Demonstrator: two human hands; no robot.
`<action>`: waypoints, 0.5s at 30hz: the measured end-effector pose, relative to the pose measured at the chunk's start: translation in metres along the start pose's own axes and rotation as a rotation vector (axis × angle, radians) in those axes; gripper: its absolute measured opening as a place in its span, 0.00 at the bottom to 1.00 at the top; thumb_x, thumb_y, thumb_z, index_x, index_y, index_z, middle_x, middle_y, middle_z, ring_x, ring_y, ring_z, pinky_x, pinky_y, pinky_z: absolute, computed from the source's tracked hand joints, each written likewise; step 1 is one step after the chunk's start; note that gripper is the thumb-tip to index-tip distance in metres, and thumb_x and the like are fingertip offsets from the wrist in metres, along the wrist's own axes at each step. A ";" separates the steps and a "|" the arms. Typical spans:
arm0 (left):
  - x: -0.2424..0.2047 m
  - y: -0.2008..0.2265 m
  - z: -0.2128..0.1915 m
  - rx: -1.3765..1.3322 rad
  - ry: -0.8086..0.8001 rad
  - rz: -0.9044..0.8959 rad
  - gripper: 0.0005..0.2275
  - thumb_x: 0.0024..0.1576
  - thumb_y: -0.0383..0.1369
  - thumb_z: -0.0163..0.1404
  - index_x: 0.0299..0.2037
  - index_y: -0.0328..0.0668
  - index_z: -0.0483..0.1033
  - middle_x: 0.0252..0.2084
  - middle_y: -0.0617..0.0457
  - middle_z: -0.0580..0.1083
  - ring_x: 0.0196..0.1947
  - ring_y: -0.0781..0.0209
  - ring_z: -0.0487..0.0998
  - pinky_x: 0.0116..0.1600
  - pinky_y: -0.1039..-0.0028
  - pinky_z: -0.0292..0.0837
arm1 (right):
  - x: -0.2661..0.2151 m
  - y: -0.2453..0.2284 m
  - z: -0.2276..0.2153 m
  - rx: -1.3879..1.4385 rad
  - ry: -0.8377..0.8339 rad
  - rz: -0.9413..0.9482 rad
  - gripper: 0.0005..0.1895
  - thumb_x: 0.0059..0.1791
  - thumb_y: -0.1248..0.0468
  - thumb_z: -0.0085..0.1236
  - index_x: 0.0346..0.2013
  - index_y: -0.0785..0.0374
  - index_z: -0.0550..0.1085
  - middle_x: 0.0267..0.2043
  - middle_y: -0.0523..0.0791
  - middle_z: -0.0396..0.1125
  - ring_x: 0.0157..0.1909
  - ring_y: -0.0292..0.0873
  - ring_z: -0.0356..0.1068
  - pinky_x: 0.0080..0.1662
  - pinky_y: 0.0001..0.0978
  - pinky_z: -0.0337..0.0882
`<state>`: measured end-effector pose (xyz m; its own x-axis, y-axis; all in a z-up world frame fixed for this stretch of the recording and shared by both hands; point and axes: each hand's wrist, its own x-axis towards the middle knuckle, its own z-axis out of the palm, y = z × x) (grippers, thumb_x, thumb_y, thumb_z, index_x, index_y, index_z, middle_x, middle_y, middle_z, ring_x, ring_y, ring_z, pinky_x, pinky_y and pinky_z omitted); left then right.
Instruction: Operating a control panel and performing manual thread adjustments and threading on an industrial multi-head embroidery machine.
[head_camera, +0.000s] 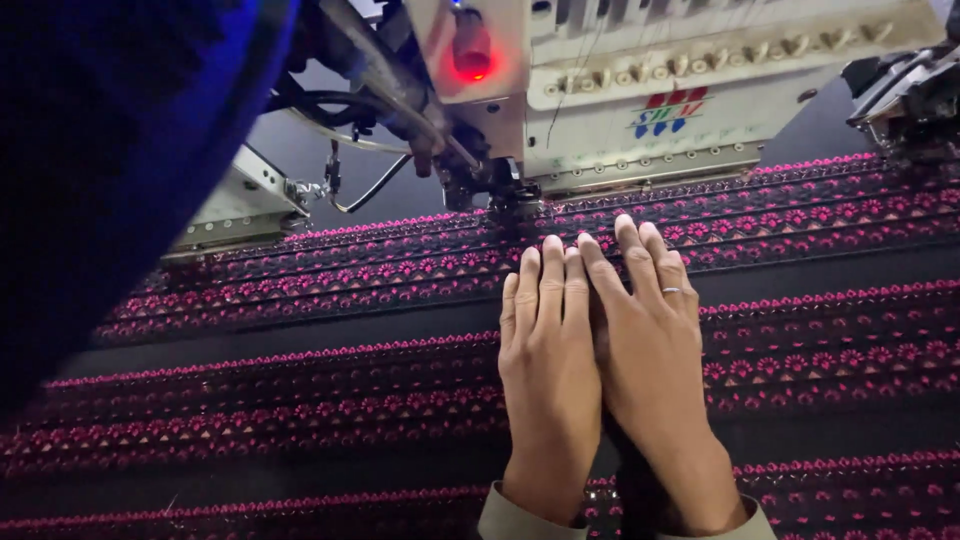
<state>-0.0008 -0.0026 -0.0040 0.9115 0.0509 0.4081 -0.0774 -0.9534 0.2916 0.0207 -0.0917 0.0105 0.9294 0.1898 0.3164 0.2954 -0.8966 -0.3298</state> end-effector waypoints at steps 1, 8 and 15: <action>0.000 0.000 -0.001 0.002 -0.002 -0.001 0.24 0.63 0.31 0.40 0.71 0.40 0.63 0.73 0.45 0.63 0.74 0.52 0.61 0.76 0.61 0.51 | -0.001 0.000 0.000 0.002 -0.002 0.000 0.27 0.55 0.58 0.44 0.70 0.54 0.66 0.77 0.53 0.53 0.78 0.57 0.48 0.71 0.53 0.50; 0.001 0.001 -0.004 -0.019 0.005 0.005 0.23 0.63 0.30 0.40 0.70 0.39 0.64 0.73 0.44 0.64 0.73 0.50 0.62 0.76 0.60 0.52 | -0.001 0.000 -0.003 0.005 -0.006 -0.005 0.28 0.54 0.59 0.45 0.71 0.53 0.65 0.77 0.53 0.53 0.78 0.58 0.48 0.70 0.54 0.51; 0.001 -0.001 -0.002 -0.039 0.005 0.018 0.24 0.63 0.32 0.39 0.71 0.40 0.63 0.73 0.45 0.64 0.73 0.49 0.62 0.76 0.60 0.52 | -0.001 0.000 -0.003 0.004 0.022 -0.027 0.28 0.52 0.60 0.45 0.69 0.54 0.67 0.76 0.53 0.54 0.77 0.58 0.50 0.71 0.53 0.50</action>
<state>-0.0011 -0.0005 -0.0022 0.9078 0.0359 0.4179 -0.1093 -0.9417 0.3182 0.0197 -0.0929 0.0126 0.9160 0.2047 0.3451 0.3211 -0.8897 -0.3246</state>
